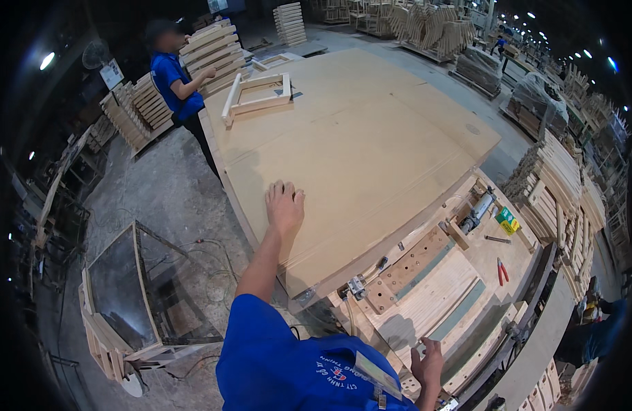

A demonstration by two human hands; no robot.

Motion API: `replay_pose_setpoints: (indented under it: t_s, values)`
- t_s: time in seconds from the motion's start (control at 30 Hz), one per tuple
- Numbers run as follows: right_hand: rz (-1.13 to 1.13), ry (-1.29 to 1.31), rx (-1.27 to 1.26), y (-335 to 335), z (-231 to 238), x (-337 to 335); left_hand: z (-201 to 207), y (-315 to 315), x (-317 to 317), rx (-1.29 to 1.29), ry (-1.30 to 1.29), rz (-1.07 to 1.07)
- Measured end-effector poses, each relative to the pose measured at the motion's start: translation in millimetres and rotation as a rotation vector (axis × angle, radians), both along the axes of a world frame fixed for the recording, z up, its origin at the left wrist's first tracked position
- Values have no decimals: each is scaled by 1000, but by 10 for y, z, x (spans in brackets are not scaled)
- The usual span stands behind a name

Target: The person assembles wooden chair frames on a workbench. They position frame pieces, use a pneumatic nail gun to fasten joints, and pass completed frames to a coworker. The process repeats with multiple frames.

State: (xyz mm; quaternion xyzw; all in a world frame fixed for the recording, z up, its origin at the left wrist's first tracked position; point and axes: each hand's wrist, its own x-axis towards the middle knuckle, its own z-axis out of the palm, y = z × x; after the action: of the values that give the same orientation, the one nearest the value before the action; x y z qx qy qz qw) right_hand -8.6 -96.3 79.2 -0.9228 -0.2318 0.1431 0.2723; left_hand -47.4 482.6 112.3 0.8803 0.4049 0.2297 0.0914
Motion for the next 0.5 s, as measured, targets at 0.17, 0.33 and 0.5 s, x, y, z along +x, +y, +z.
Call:
replay_pose_setpoints:
  t_s: [0.17, 0.33, 0.5]
  values:
    - [71, 86, -19, 84, -112, -119, 54, -99, -24, 9, -69, -31]
    - [114, 86, 3, 205, -166, -188, -3, -63, -108, 61, -71, -15]
    - [45, 84, 42, 192, -151, -353, -57, -58, 69, 160, -123, -63]
